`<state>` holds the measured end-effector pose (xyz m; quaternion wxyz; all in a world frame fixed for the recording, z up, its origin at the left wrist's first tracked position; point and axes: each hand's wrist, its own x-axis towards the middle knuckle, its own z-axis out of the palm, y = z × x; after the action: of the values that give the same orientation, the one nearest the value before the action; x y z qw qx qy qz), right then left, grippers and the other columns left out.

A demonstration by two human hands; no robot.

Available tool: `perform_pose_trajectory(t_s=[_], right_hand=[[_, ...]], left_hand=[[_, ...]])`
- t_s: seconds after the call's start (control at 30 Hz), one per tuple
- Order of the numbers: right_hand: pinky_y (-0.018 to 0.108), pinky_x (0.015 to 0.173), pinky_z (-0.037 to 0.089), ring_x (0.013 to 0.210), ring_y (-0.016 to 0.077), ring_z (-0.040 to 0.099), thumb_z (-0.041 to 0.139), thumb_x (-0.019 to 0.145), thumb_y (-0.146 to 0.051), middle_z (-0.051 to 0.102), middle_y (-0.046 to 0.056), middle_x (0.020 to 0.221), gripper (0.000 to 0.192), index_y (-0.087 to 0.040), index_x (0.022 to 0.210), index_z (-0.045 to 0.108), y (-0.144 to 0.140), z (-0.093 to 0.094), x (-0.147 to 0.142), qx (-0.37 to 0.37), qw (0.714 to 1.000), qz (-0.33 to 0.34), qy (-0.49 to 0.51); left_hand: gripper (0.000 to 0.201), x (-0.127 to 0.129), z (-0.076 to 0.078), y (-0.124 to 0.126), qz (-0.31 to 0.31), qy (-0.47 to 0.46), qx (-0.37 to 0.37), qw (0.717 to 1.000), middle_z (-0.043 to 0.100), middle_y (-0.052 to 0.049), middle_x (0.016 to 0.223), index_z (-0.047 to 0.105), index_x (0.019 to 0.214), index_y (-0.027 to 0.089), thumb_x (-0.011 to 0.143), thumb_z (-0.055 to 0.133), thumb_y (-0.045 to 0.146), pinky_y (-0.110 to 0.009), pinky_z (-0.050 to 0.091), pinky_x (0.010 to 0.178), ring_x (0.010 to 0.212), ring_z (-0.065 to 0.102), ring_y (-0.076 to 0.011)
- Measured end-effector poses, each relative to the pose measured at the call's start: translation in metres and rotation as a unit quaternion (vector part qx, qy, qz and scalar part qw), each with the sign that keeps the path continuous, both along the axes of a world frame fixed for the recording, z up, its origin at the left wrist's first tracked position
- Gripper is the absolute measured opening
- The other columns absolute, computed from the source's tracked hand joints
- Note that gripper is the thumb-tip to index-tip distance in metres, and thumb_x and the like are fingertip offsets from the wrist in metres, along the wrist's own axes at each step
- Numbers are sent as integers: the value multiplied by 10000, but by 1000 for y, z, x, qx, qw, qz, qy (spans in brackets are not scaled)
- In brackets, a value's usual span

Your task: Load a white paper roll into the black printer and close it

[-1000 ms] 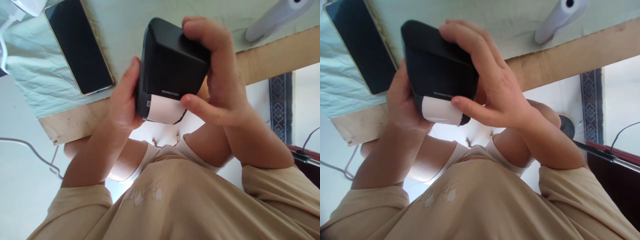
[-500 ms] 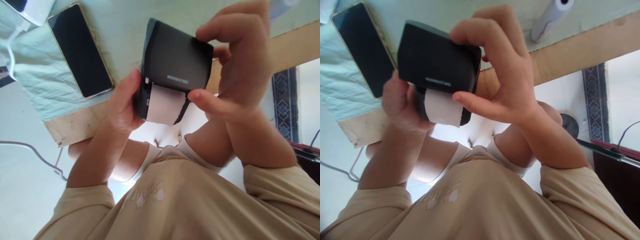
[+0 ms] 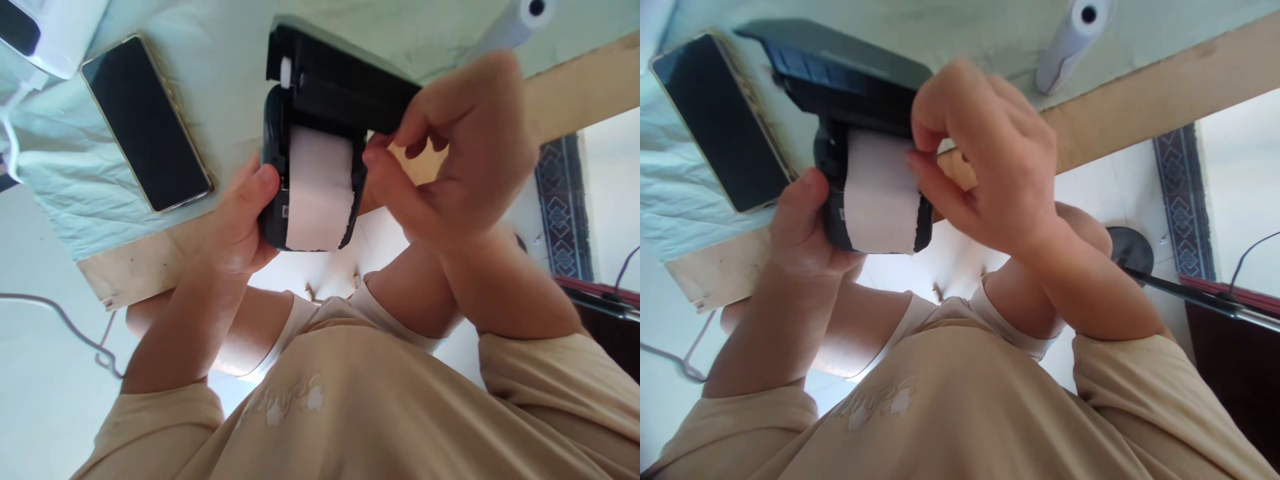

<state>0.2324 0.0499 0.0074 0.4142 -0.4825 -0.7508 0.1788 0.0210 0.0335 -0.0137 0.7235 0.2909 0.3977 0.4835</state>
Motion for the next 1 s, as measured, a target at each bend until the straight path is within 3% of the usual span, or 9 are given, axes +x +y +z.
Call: perform_pose_trajectory(t_s=[0.07,0.1,0.3,0.43,0.5,0.67,0.8,0.9,1.0], right_hand=[[333,739,588,779,121,656,564,967,-290,684,-14,900,95,-244,891,532,-2,2,-2,113,994,8,-4],[319,711,577,780,115,659,583,957,-260,700,-15,936,65,-243,921,532,-2,3,-3,128,992,2,0],[271,615,483,680,86,636,617,943,-199,743,-50,867,85,-256,983,665,-9,6,-10,89,991,-3,-100],[273,602,466,722,82,670,659,932,-217,785,-56,1049,149,-268,1056,725,-10,8,-10,41,988,16,-151],[281,594,443,733,91,665,661,925,-220,779,-67,1049,133,-273,1033,718,-9,10,-8,27,985,39,-164],[286,561,363,582,93,519,703,875,-270,687,-72,808,175,-293,1036,638,-6,18,-6,-44,975,56,-208],[267,569,375,547,59,479,741,819,-256,667,-75,836,232,-260,968,563,-10,24,-5,-96,986,73,-112],[258,536,400,534,35,454,757,824,-286,685,-60,989,253,-267,979,558,-13,19,2,-139,984,115,4],[274,450,369,546,83,460,693,843,-585,667,-18,954,398,-314,1103,561,-8,-1,16,-126,982,109,93]], left_hand=[[315,-1,-1,1,-25,-9,15,1000,799,-72,906,755,1032,180,851,786,436,-346,665,891,1153,766,-294],[325,-2,-2,1,-34,-18,26,999,802,-74,928,758,1074,181,856,779,422,-349,666,883,1141,770,-295],[476,-7,-12,-3,-84,-35,60,994,794,-103,1119,685,1328,203,931,726,462,-368,647,932,1166,760,-285],[519,-8,-8,-5,-107,-18,72,991,780,-91,1121,648,1388,238,937,742,477,-377,638,926,1149,758,-277],[524,-7,-6,-4,-106,2,78,991,776,-81,1085,655,1378,233,936,742,501,-374,633,925,1135,756,-272],[540,-8,-5,-2,-105,15,87,990,747,-68,1060,676,1317,197,897,782,518,-315,603,852,1046,740,-234],[477,-10,-6,-1,-115,7,99,988,723,-36,1015,682,1264,197,899,796,482,-257,567,768,911,714,-161],[430,-8,-4,-2,-114,-10,79,990,740,-30,949,691,1208,198,902,797,481,-278,596,776,948,740,-194],[400,-2,-2,-3,-84,-26,51,995,778,-71,975,712,1148,178,899,787,481,-302,629,797,1030,763,-253]])
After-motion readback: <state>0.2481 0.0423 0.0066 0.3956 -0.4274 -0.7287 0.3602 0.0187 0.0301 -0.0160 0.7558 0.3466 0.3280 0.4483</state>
